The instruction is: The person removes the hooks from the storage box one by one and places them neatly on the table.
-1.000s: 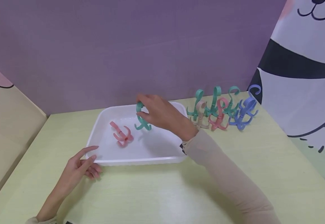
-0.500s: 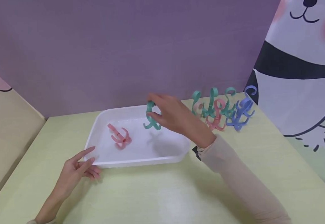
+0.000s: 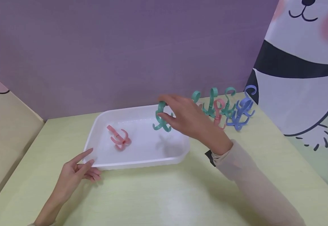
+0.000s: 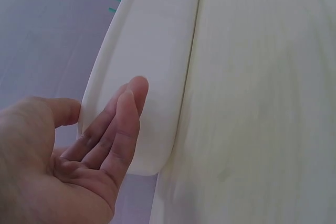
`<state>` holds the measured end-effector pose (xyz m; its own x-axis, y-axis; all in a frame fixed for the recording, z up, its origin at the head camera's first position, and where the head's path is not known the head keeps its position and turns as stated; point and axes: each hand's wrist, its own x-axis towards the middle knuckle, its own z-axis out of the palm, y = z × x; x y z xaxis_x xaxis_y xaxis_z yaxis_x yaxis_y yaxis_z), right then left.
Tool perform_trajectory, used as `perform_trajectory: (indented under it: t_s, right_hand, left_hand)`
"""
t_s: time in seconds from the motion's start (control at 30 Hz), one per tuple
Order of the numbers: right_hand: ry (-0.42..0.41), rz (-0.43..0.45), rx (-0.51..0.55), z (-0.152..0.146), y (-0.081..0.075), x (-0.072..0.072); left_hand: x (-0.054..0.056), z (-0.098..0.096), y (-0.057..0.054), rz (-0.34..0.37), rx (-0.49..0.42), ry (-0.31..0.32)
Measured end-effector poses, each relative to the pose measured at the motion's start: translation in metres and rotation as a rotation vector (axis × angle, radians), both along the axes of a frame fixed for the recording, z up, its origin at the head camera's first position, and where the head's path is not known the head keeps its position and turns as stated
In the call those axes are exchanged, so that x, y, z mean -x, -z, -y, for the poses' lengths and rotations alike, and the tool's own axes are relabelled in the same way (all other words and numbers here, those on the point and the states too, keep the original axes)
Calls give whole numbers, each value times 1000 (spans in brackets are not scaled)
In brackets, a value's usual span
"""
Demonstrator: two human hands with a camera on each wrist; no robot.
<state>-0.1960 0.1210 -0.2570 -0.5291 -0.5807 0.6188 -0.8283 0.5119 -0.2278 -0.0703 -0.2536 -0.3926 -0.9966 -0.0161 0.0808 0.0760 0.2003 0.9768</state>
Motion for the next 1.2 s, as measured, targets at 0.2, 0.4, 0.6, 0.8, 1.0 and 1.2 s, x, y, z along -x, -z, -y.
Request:
perform_trajectory:
  t_s: [0.2,0.4,0.6,0.8,1.0,1.2]
  right_hand:
    - [57,4,10,-16,-7,-13]
    - [43,-90,65,-32,-4,-18]
    - [61,-107,66,-49,-2,-23]
    - [87,-136,42,-68,3,-20]
    - [121,-179,19,-87,10,-10]
    - [159,-93,-40,-94,23,2]
  left_hand:
    - [-1,-2,1,-22,-7,-6]
    - [0,-2,4,-40,-7,-13]
    - [-1,-1,5,-66,-12,-38]
    - [-2,0,5,-96,-20,-38]
    - [-2,0,4,-97,-12,-34]
    - [-2,0,5,-92,-3,-41]
